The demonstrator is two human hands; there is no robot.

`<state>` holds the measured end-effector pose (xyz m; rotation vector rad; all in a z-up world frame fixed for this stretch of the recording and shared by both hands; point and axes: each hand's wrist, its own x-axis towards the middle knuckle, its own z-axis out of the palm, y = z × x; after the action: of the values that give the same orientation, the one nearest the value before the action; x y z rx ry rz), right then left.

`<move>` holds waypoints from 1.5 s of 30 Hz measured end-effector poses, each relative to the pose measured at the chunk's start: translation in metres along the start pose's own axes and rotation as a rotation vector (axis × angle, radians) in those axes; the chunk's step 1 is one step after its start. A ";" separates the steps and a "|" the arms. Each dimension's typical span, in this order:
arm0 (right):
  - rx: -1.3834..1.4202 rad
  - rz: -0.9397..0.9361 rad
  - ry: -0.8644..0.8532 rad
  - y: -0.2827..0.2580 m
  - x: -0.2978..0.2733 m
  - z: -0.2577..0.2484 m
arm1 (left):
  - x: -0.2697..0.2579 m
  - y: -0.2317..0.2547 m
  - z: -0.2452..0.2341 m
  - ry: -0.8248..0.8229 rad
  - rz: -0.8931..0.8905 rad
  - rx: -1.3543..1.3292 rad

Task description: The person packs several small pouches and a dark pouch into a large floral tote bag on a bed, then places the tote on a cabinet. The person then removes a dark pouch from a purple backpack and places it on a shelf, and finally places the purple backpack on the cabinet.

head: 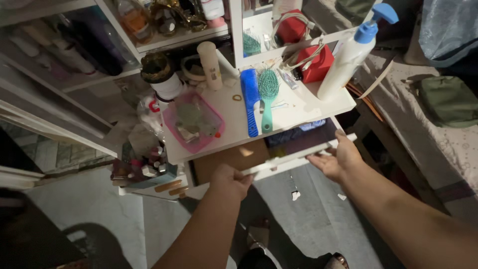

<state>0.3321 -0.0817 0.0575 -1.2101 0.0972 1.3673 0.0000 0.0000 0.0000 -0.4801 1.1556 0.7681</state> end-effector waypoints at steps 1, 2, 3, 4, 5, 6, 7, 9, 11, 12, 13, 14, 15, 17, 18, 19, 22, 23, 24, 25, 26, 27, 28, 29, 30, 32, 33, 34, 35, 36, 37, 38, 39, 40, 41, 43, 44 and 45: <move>0.057 -0.016 -0.035 -0.004 -0.014 0.016 | -0.010 0.000 0.007 0.020 0.031 0.002; 0.114 -0.032 -0.071 -0.007 -0.026 0.032 | -0.020 0.002 0.015 0.040 0.062 0.004; 0.173 -0.048 -0.106 -0.010 -0.038 0.047 | -0.029 0.003 0.023 0.060 0.093 0.009; 0.179 -0.018 -0.071 -0.013 -0.048 0.063 | -0.037 0.007 0.033 0.026 0.109 -0.009; 0.185 0.016 -0.033 -0.015 -0.056 0.078 | -0.044 0.014 0.040 -0.005 0.125 -0.029; 0.191 0.050 0.004 -0.018 -0.062 0.090 | -0.050 0.018 0.045 -0.036 0.141 -0.048; 0.214 0.068 -0.058 -0.021 -0.067 0.101 | -0.055 0.023 0.048 -0.080 0.139 -0.047; 0.261 0.103 -0.188 -0.025 -0.074 0.116 | -0.065 0.035 0.052 -0.170 0.138 -0.044; 0.299 0.117 -0.169 -0.024 -0.077 0.123 | -0.072 0.034 0.051 -0.200 0.110 0.021; 0.317 0.123 -0.159 -0.024 -0.077 0.124 | -0.075 0.032 0.049 -0.215 0.096 0.054; 0.296 0.131 -0.158 -0.023 -0.077 0.125 | -0.079 0.031 0.048 -0.220 0.116 0.075; 0.275 0.139 -0.156 -0.023 -0.077 0.124 | -0.082 0.029 0.046 -0.224 0.136 0.096; 0.257 0.148 -0.153 -0.021 -0.077 0.123 | -0.086 0.027 0.044 -0.226 0.155 0.119; 0.291 0.138 -0.167 -0.020 -0.077 0.122 | -0.093 0.016 0.039 -0.274 0.210 0.203; 0.309 0.131 -0.173 -0.020 -0.078 0.122 | -0.097 0.012 0.038 -0.300 0.236 0.247; 0.288 0.141 -0.159 -0.021 -0.079 0.122 | -0.100 0.009 0.041 -0.290 0.224 0.270; 0.212 0.163 -0.122 -0.023 -0.087 0.121 | -0.110 -0.003 0.052 -0.323 0.190 0.397; 0.182 0.169 -0.109 -0.022 -0.093 0.119 | -0.114 -0.010 0.057 -0.367 0.175 0.478; 0.152 0.175 -0.096 -0.022 -0.100 0.117 | -0.117 -0.017 0.062 -0.411 0.159 0.559; 0.114 0.185 -0.127 -0.022 -0.108 0.114 | -0.121 -0.024 0.069 -0.444 0.103 0.637; 0.075 0.194 -0.157 -0.022 -0.117 0.109 | -0.125 -0.032 0.076 -0.476 0.047 0.714; 0.038 0.201 -0.184 -0.023 -0.127 0.104 | -0.128 -0.042 0.082 -0.507 -0.012 0.795; 0.002 0.172 -0.201 -0.025 -0.136 0.099 | -0.132 -0.052 0.089 -0.544 -0.013 0.859; -0.033 0.144 -0.214 -0.027 -0.147 0.094 | -0.137 -0.063 0.095 -0.579 -0.018 0.924; -0.069 0.116 -0.225 -0.031 -0.157 0.088 | -0.141 -0.074 0.101 -0.616 -0.023 0.988; -0.023 0.063 -0.151 -0.044 -0.175 0.074 | -0.150 -0.094 0.115 -0.665 -0.047 1.074; 0.001 0.037 -0.109 -0.051 -0.186 0.064 | -0.155 -0.106 0.121 -0.690 -0.064 1.117; -0.020 0.008 -0.098 -0.058 -0.196 0.053 | -0.159 -0.118 0.128 -0.691 -0.075 1.169; -0.039 -0.022 -0.085 -0.065 -0.206 0.041 | -0.163 -0.129 0.134 -0.693 -0.085 1.223; -0.059 -0.051 -0.071 -0.072 -0.216 0.029 | -0.167 -0.142 0.140 -0.695 -0.094 1.277; -0.046 -0.087 -0.035 -0.079 -0.225 0.016 | -0.171 -0.158 0.147 -0.713 -0.092 1.312; -0.033 -0.123 0.002 -0.084 -0.235 0.002 | -0.174 -0.175 0.154 -0.731 -0.090 1.347; -0.020 -0.158 0.041 -0.089 -0.245 -0.013 | -0.178 -0.193 0.160 -0.751 -0.090 1.380; -0.025 -0.190 0.067 -0.094 -0.255 -0.028 | -0.181 -0.211 0.167 -0.782 -0.112 1.397; -0.032 -0.222 0.093 -0.100 -0.265 -0.043 | -0.184 -0.230 0.175 -0.815 -0.132 1.411; -0.051 -0.275 0.137 -0.109 -0.285 -0.074 | -0.190 -0.270 0.191 -0.865 -0.156 1.452; -0.062 -0.297 0.154 -0.113 -0.293 -0.089 | -0.193 -0.291 0.199 -0.884 -0.159 1.479; -0.076 -0.319 0.172 -0.118 -0.302 -0.105 | -0.196 -0.314 0.207 -0.906 -0.161 1.504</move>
<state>0.3935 -0.3298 0.2838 -1.3421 -0.0269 0.9964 0.3275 -0.1197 0.2415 0.9507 0.5399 -0.1889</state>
